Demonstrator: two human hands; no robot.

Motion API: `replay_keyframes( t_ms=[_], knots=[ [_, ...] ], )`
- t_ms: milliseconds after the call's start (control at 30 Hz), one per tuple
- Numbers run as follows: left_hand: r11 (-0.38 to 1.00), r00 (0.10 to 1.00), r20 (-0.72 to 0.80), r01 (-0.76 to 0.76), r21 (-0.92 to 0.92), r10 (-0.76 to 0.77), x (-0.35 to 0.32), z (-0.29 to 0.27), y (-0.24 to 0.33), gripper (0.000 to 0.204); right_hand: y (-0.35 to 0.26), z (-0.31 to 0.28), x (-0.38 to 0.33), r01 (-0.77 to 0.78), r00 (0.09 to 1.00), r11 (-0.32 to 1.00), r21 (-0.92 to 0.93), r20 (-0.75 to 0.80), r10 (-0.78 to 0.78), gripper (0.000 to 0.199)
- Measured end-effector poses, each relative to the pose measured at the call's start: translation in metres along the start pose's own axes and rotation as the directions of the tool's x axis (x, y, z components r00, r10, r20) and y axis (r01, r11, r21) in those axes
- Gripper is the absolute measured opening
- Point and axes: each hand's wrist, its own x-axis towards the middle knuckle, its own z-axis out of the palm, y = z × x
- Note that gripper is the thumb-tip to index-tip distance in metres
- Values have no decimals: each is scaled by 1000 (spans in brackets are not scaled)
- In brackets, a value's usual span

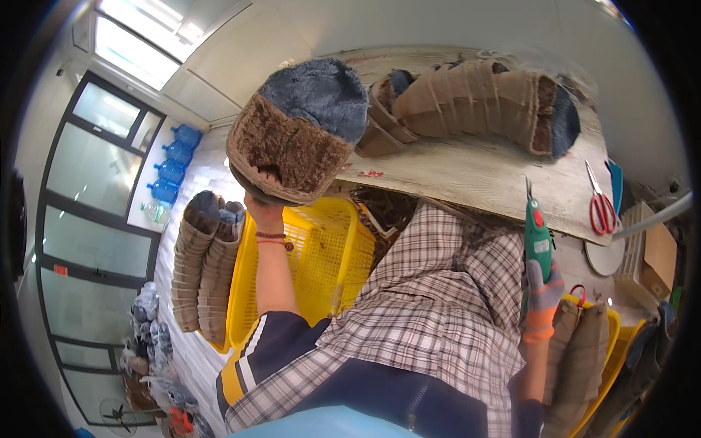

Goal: The person uses a green electric trimmer to cut and trim the edges of several brown slipper-like shoes. They pick up each shoe from a yellow basket, trim the edges, and place the finished shoes on a nearby table.

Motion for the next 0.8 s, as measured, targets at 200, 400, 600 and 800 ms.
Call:
replay_keyframes(
  t_ms=[200,400,600,800],
  knots=[
    [980,950,-269,-115,161,156,34,25,17,40,11,15,-15,-2,999,1000,-8,-32,2,25],
    [445,988,147,-150,883,43,142,80,2,36,7,24,-11,-69,995,998,5,73,69,30],
    [-228,999,31,-36,973,-21,251,101,-55,47,-7,37,-3,2,996,988,-156,92,13,30],
    [937,995,-79,81,339,-57,202,171,-42,29,-35,42,12,135,991,985,-108,30,-132,39]
  ],
)
